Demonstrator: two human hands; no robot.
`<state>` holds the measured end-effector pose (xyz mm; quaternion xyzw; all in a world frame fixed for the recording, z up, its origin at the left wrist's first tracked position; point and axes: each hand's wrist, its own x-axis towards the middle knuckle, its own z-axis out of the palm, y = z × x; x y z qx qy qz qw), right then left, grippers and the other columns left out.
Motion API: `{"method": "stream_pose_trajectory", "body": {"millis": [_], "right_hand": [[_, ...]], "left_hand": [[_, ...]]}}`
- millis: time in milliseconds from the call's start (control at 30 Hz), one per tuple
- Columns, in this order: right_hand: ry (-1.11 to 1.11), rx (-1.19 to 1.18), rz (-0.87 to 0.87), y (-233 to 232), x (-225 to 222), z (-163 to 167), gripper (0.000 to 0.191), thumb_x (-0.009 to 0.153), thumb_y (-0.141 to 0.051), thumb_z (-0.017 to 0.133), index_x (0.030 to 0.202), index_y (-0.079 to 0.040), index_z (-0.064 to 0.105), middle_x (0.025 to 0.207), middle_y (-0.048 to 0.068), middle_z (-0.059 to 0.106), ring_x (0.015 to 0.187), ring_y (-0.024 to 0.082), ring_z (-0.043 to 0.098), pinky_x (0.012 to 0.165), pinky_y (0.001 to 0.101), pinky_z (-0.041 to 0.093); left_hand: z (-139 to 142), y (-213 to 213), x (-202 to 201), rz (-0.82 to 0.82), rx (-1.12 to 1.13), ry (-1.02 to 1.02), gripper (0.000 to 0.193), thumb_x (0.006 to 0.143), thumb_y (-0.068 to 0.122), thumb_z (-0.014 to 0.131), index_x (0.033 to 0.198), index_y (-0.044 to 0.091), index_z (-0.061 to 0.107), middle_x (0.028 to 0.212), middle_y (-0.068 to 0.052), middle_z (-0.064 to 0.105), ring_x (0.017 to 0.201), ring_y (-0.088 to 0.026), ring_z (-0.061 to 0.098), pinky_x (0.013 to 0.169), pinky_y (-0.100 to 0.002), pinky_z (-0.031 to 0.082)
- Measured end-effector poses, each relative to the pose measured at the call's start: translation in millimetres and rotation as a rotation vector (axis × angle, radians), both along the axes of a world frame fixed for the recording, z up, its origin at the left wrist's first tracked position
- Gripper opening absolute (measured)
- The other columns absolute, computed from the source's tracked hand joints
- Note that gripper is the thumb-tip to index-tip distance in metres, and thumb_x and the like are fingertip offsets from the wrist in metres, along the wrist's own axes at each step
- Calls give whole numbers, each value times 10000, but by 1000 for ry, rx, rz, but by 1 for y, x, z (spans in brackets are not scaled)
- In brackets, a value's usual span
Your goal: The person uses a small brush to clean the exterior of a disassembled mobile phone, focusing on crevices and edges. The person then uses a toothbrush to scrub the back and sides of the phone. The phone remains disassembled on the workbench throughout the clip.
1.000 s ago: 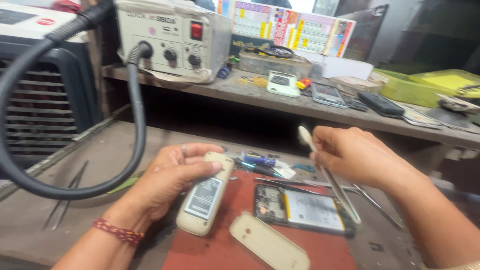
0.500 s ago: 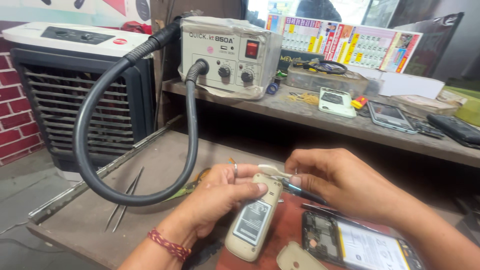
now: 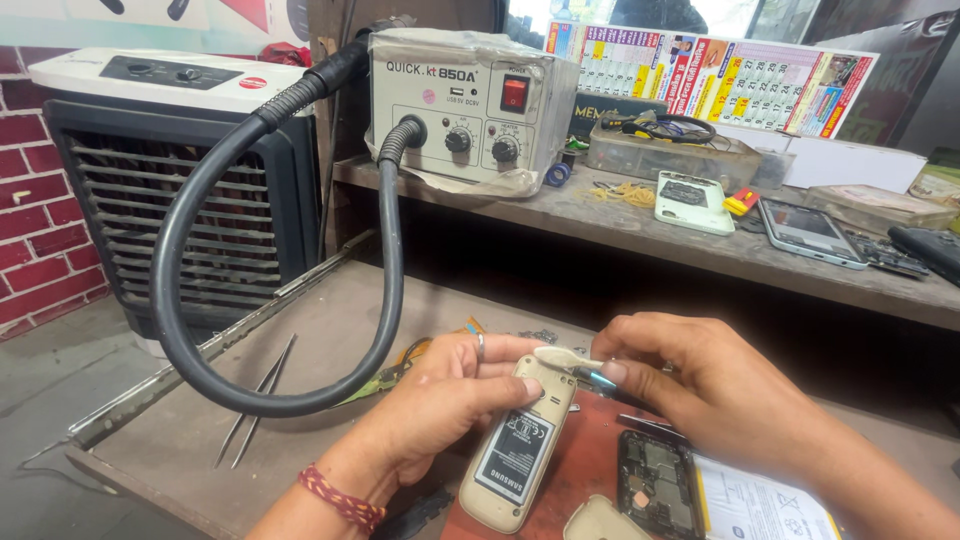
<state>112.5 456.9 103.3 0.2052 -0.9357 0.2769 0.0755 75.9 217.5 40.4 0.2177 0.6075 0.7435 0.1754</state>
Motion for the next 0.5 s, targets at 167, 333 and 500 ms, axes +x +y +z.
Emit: {"method": "stream_pose_trajectory", "body": {"millis": [167,333,500], "right_hand": [[-69,1,-87,-4,3,2,218,918,-264,677,1041,-104,762,864,29,751,769,98,702,700,324,585],[-48,20,-88,-11,7,2,223,895,-260,698,1028,-97,770,838,35,760,739,111,702,693,327,586],[-8,20,-63,-19,5,-4,215,902,-237,693,1048,-98,766,858,47,737,746,135,700,673,315,603]], "left_hand": [[-1,-1,0,9,-15,13,490,847,81,707,1326,-12,676,931,-63,780,744,-71,689,616,-189,511],[-1,-3,3,-3,-27,24,461,861,78,702,1315,2,685,952,-91,788,734,-73,691,596,-188,503],[1,-2,6,-59,35,-16,442,867,32,681,1305,-24,667,991,-117,788,801,-118,733,695,-235,594]]}}
